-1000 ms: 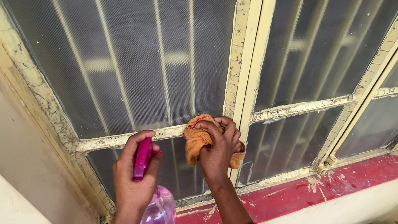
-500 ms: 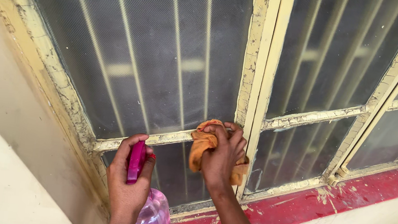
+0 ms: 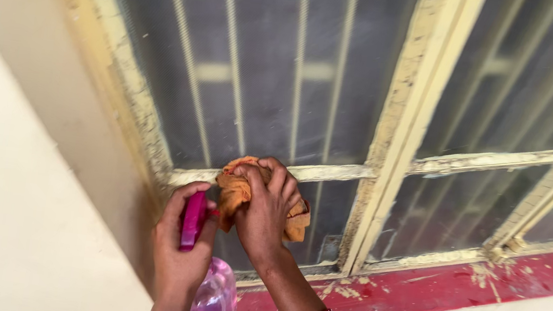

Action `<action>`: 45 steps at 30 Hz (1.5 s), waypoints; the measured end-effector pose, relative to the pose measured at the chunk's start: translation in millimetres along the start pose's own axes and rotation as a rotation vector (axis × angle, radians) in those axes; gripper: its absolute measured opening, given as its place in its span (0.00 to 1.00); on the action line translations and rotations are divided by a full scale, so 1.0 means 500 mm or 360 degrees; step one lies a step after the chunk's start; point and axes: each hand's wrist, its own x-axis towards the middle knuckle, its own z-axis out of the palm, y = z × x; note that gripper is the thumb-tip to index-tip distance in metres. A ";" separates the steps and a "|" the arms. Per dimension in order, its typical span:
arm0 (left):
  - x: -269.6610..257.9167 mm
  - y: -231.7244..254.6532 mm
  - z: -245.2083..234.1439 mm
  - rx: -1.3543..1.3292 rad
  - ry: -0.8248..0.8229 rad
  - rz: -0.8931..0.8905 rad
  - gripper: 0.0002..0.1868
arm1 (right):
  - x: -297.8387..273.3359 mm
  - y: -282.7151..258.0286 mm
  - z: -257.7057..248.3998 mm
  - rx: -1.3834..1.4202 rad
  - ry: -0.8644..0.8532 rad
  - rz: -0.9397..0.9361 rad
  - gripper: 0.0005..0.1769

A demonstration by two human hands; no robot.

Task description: The person cleans a glass window by spraying liquid from a spray bottle and wiping the surface with a cloth.

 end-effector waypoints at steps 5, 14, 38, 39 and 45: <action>0.002 -0.005 -0.020 -0.0014 0.0009 -0.0077 0.22 | -0.009 -0.040 0.042 0.0040 -0.0117 -0.0144 0.31; -0.004 -0.022 -0.006 0.0002 0.0005 -0.0077 0.21 | -0.015 -0.033 0.047 -0.0001 -0.0211 -0.0317 0.31; -0.043 0.015 0.205 -0.0200 -0.0365 -0.0080 0.24 | -0.022 0.307 -0.170 -0.0567 0.0415 0.0051 0.45; -0.043 0.016 0.207 -0.0198 -0.0364 -0.0062 0.24 | -0.022 0.304 -0.170 -0.0470 0.0381 0.0131 0.45; -0.035 0.015 0.180 -0.0164 -0.0289 -0.0036 0.23 | -0.026 0.266 -0.161 -0.0090 0.0393 0.0271 0.46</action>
